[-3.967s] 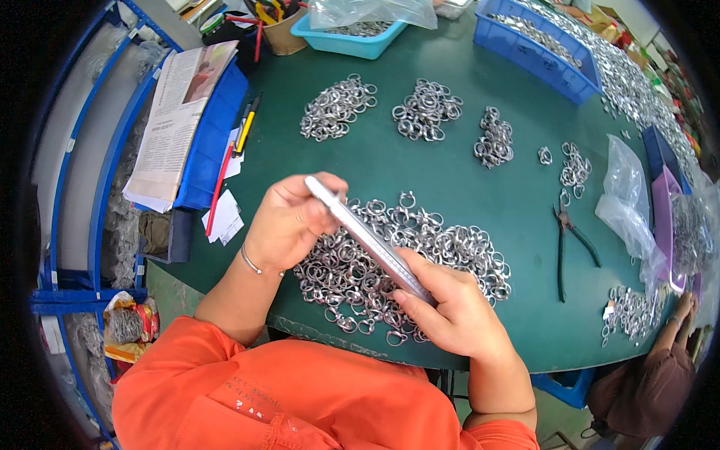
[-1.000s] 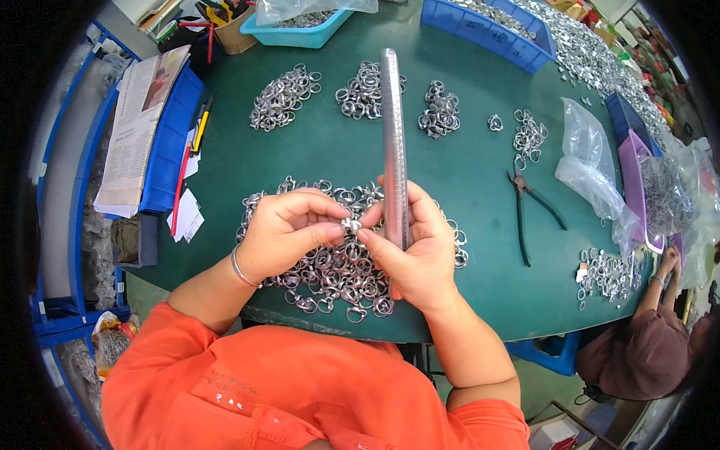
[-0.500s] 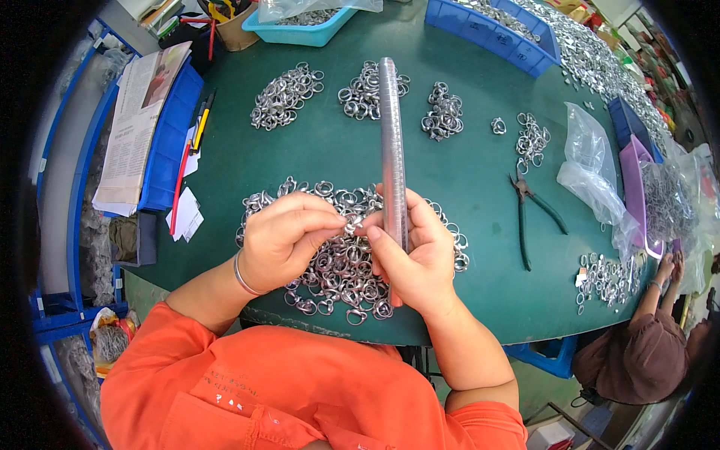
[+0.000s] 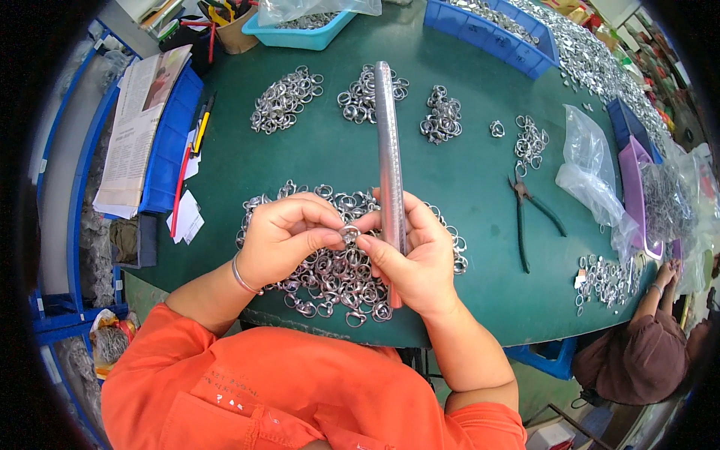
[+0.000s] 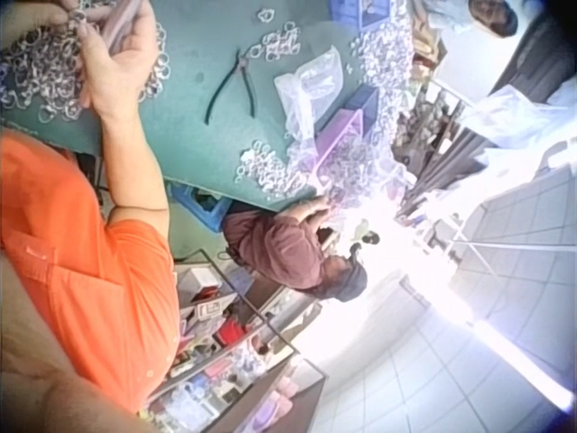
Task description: The person picks up metal ring clips one at a time from a pile, slides them onto a ring sizer mandrel to measure their size, and places them into sorted piles on the table by hand.
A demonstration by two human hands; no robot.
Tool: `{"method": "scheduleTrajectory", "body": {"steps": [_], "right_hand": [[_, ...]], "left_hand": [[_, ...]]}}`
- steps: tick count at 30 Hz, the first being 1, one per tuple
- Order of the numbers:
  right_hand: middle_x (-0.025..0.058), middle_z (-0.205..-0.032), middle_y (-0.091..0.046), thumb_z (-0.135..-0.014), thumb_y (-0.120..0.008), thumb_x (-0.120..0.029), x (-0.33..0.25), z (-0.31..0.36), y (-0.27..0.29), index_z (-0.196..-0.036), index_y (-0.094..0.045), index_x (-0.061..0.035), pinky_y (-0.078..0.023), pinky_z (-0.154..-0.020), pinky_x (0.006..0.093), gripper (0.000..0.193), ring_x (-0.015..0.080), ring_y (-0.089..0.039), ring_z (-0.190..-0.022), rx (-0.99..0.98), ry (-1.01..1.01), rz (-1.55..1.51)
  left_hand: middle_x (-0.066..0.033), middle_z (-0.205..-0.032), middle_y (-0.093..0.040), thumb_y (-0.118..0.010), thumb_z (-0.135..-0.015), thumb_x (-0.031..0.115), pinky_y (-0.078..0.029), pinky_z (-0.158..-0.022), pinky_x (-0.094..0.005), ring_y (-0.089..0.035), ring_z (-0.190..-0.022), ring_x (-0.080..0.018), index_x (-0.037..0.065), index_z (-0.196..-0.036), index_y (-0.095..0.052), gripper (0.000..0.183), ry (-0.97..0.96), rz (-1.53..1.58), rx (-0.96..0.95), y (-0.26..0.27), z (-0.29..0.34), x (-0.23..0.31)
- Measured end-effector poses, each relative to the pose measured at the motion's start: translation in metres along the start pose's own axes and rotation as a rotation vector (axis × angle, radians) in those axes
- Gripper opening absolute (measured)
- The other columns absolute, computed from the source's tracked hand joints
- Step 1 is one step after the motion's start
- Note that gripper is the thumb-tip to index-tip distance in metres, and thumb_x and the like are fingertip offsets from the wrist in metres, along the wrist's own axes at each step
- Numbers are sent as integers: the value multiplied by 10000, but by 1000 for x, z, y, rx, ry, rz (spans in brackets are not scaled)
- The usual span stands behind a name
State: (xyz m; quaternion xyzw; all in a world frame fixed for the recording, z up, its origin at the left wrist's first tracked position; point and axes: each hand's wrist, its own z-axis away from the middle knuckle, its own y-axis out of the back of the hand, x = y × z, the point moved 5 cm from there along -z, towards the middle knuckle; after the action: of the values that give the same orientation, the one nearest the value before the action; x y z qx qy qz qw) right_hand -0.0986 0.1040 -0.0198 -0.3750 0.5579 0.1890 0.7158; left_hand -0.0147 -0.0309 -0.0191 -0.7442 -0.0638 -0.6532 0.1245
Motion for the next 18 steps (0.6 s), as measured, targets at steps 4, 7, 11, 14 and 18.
{"method": "scheduleTrajectory", "body": {"steps": [4, 7, 11, 14, 18], "right_hand": [[78, -892, -610, -803, -595, 24, -5, 1, -8, -1197, -421, 20, -420, -436, 163, 431, 53, -518, -536, 91, 61, 79], [51, -878, -607, -816, -585, 5, -9, 9, -6, -1234, -423, 11, -421, -445, 171, 448, 48, -506, -525, 93, -1, 128], [73, -750, -602, -809, -622, -72, -5, 16, -8, -1260, -441, 13, -466, -587, 238, 494, 115, -575, -613, -97, 136, 588], [170, -797, -622, -799, -634, -82, -7, 16, -16, -1230, -463, 31, -485, -648, 279, 477, 222, -631, -677, -194, 220, 776], [195, -823, -623, -792, -632, -77, -9, 17, -18, -1221, -469, 31, -497, -652, 317, 471, 275, -638, -704, -218, 272, 818]], "left_hand": [[-133, -1045, -554, -580, -815, -27, -504, -768, -267, -582, -920, -177, -13, -866, -600, 56, -7, 160, -25, 11, -9, 4], [-178, -1130, -545, -538, -871, 61, -501, -767, -275, -592, -898, -179, 24, -934, -567, 78, 32, 441, 102, 43, -20, 7], [-152, -993, -610, -545, -871, 70, -488, -703, -250, -582, -800, -142, -5, -1081, -548, 223, -11, 497, 160, 67, -26, 4], [-126, -969, -612, -568, -861, 84, -479, -708, -246, -575, -771, -128, -38, -1127, -544, 294, 13, 536, 121, 70, -25, -2], [-126, -972, -600, -567, -856, 63, -487, -720, -261, -577, -788, -137, -40, -1109, -556, 274, 19, 544, 56, 68, -24, -4]]}}
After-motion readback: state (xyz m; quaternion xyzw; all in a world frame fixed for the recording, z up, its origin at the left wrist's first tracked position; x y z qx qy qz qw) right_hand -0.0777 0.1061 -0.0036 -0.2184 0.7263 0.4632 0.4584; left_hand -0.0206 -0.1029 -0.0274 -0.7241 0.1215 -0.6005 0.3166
